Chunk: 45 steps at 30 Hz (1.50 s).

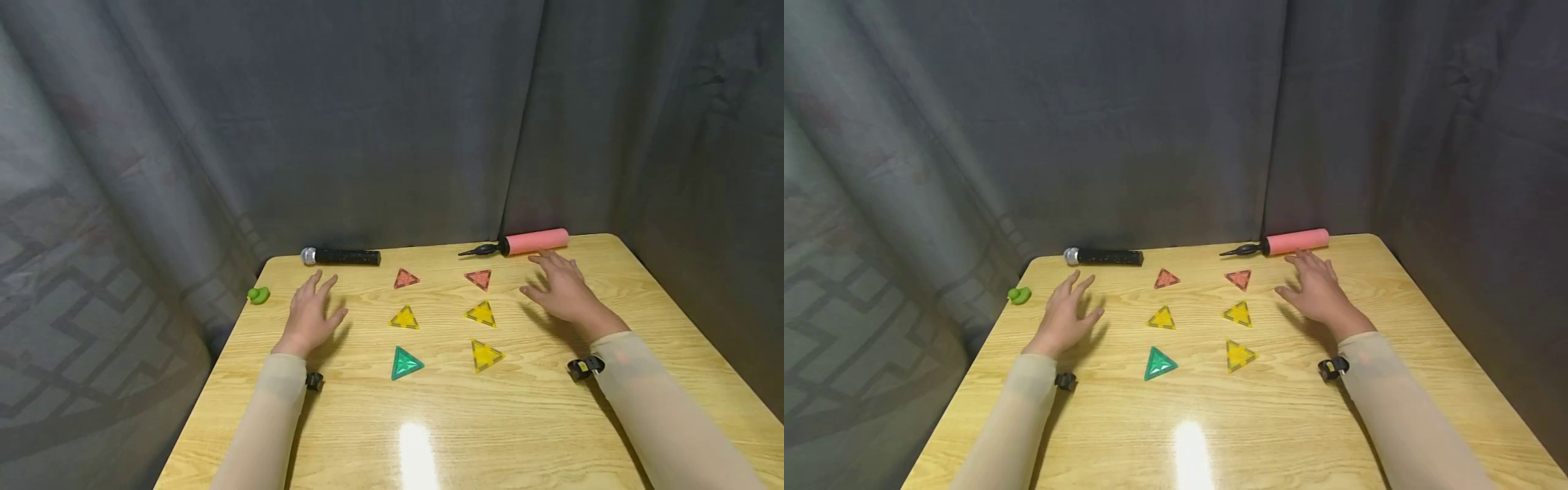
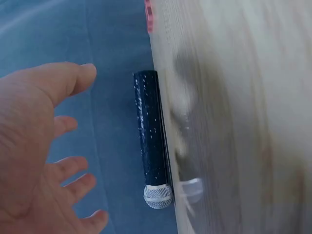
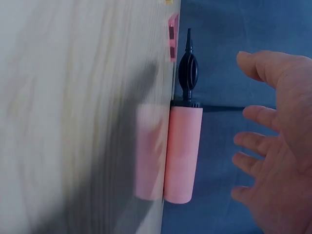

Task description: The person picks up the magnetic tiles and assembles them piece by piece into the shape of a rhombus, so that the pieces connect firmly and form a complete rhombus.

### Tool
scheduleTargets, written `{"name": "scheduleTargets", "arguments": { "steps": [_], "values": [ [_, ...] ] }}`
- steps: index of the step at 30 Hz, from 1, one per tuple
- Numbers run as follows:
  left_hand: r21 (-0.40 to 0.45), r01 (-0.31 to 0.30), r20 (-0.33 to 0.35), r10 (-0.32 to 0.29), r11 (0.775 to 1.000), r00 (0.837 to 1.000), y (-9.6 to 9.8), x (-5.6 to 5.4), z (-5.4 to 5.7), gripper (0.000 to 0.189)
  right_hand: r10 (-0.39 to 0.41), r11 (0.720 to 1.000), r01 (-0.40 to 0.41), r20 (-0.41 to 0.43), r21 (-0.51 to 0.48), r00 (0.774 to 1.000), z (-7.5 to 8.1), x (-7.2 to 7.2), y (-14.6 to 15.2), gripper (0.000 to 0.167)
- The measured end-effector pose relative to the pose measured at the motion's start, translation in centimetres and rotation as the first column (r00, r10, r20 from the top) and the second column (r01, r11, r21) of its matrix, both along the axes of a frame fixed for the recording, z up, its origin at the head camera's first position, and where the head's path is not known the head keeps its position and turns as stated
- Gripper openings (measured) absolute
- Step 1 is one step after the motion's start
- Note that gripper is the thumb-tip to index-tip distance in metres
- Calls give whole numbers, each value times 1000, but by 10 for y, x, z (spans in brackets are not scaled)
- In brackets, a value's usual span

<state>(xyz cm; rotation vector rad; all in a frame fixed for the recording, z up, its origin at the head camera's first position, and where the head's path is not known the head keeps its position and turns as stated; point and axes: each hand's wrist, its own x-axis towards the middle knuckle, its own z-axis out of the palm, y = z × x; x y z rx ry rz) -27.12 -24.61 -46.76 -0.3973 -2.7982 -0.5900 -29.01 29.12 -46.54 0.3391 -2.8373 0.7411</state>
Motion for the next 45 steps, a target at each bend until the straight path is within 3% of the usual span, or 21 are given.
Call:
{"name": "scheduleTargets", "arguments": {
  "steps": [5, 12, 23, 37, 45],
  "values": [
    [55, 35, 63, -39, 998, 997, 7, 7, -1, 71, 29, 999, -29, 1, -30, 1000, 3, -2, -9, 72],
    [79, 89, 101, -97, 993, 990, 19, 17, -3, 64, 63, 996, -61, 32, -65, 997, 1, -6, -21, 68],
    [163, 161, 204, -193, 973, 960, 34, 23, -7, 61, 115, 989, -112, 18, -100, 993, 0, -11, -40, 60],
    [106, 275, 211, -292, 956, 933, 55, 24, -12, 55, 190, 973, -178, 75, -144, 979, 9, -21, -76, 54],
    [61, 304, 235, -310, 951, 921, 64, 23, -13, 53, 242, 961, -222, 113, -168, 964, 10, -31, -92, 58]
  ]
}}
